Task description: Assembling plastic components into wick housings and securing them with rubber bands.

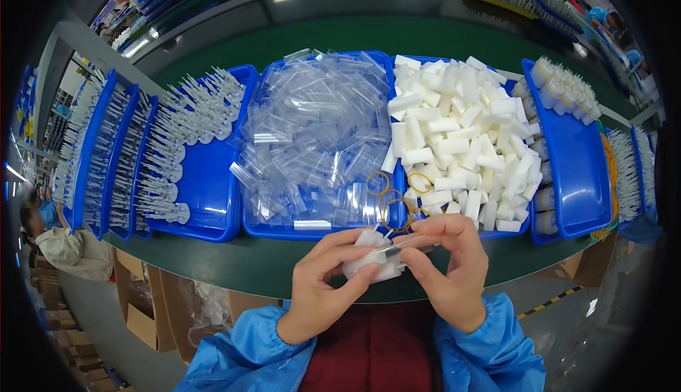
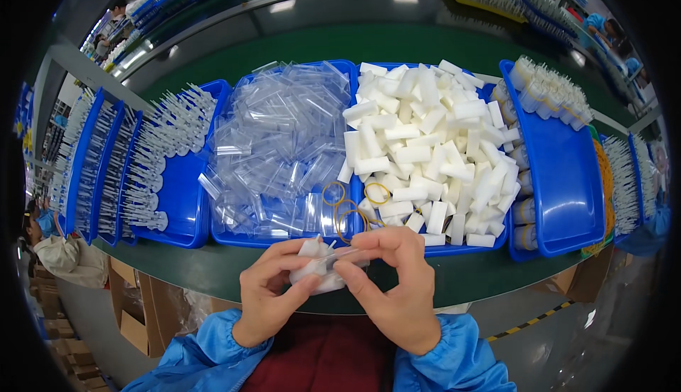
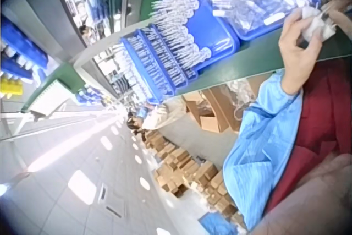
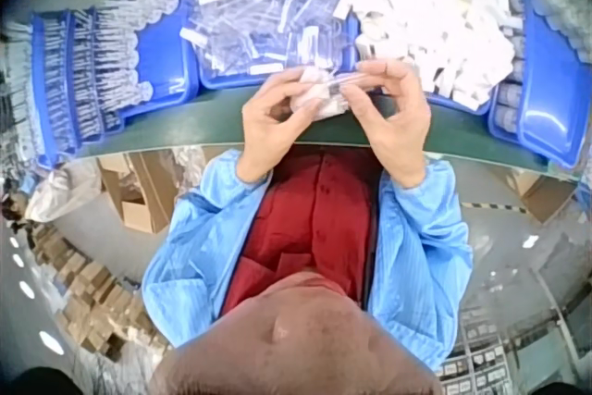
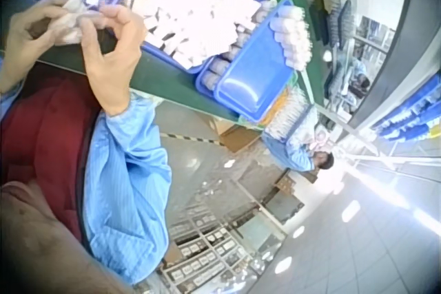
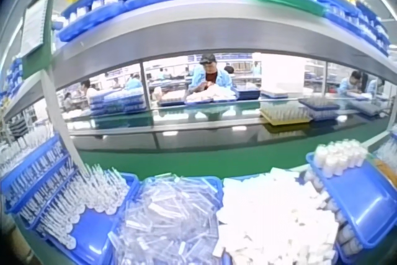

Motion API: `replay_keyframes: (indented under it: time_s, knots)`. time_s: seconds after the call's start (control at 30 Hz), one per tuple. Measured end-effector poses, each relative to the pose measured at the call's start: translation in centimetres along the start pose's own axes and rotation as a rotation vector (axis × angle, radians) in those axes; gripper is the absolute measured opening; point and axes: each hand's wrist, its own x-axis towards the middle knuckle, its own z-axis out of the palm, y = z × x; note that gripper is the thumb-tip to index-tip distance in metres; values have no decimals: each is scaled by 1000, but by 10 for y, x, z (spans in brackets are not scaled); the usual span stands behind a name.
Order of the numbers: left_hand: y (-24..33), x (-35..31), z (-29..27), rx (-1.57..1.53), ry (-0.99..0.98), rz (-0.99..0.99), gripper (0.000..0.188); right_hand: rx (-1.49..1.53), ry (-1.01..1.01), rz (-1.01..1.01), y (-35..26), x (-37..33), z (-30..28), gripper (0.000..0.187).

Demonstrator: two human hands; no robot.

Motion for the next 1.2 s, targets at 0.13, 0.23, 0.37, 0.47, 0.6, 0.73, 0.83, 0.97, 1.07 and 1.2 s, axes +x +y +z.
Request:
replay_keyframes:
  time_s: [0.13,0.23,0.37,0.47,0.6,0.73,0.83,0.97,1.07,1.2]
  knots:
    - [-4,-1,-3,201,-35,145,28,-127,88,-232,17,-10,7,34]
    - [1,2,-2,275,-46,234,27,-103,113,-277,25,-12,7,35]
    - [4,3,-7,183,-55,158,25,-85,-1,-203,18,-8,0,35]
    - [3,1,-1,186,-23,143,22,24,18,-125,18,-15,3,34]
    - [3,3,2,315,-16,196,23,-81,28,-155,22,-16,2,34]
    - [11,3,2,408,-45,235,30,-135,-7,-98,10,-6,-6,32]
    - [13,0,3,409,-84,222,33,-191,-29,-138,11,-7,0,31]
    - [11,-3,1,391,-73,176,33,-231,-67,-148,11,-5,5,35]
    - [13,-4,-1,398,-81,181,36,-600,-94,-430,-4,5,0,51]
    - [15,-4,1,380,-149,215,46,-863,-95,-461,-15,-4,9,85]
